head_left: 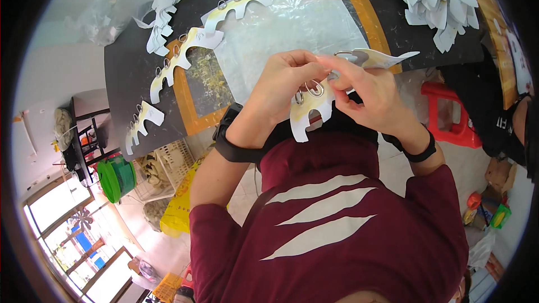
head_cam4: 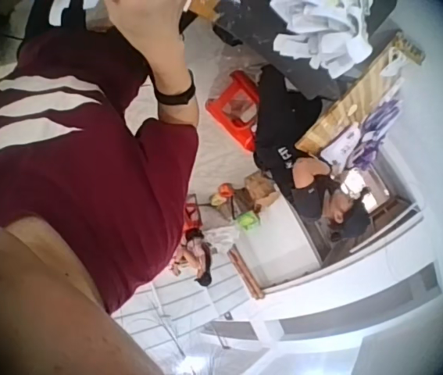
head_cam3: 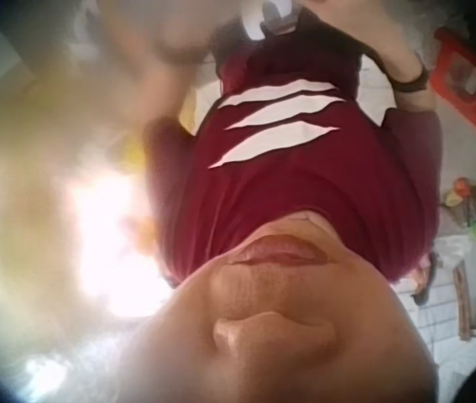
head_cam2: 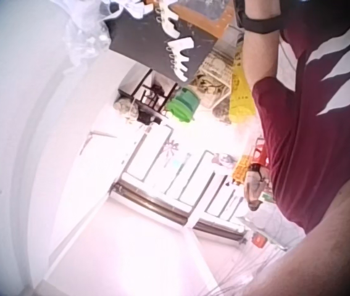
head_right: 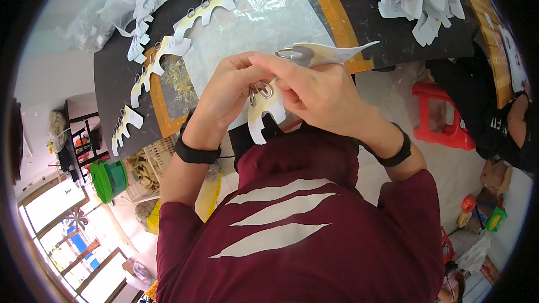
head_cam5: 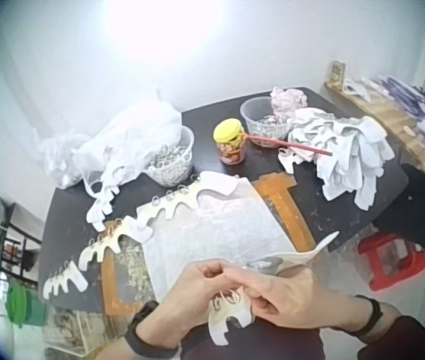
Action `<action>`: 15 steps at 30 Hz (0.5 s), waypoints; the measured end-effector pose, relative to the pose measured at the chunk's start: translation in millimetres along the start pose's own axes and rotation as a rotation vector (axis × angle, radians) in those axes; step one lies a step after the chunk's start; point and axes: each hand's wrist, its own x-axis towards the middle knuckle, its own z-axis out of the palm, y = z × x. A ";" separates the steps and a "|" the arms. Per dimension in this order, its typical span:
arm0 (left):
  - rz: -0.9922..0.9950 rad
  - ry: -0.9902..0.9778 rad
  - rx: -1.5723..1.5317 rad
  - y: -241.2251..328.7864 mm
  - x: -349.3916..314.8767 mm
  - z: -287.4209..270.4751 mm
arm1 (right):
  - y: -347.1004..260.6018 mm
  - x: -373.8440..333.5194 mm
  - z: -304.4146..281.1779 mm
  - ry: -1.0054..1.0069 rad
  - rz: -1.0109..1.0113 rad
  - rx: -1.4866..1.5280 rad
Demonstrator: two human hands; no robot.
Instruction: Attaching metal eyelet rings to shoe upper material components.
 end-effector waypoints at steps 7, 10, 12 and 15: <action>-0.022 -0.021 0.030 3.1 -2.0 -3.2 | 1.3 -2.9 1.8 -0.029 -0.010 -0.111; -0.018 -0.046 -0.029 9.7 -5.4 -0.2 | -0.8 -0.5 -0.7 -0.035 -0.023 -0.175; 0.012 -0.053 0.072 11.6 -7.5 -0.7 | -1.1 1.8 -3.0 -0.064 -0.033 -0.199; 0.012 -0.117 0.099 5.3 -2.0 -10.5 | 0.0 5.1 -2.0 -0.082 -0.090 -0.144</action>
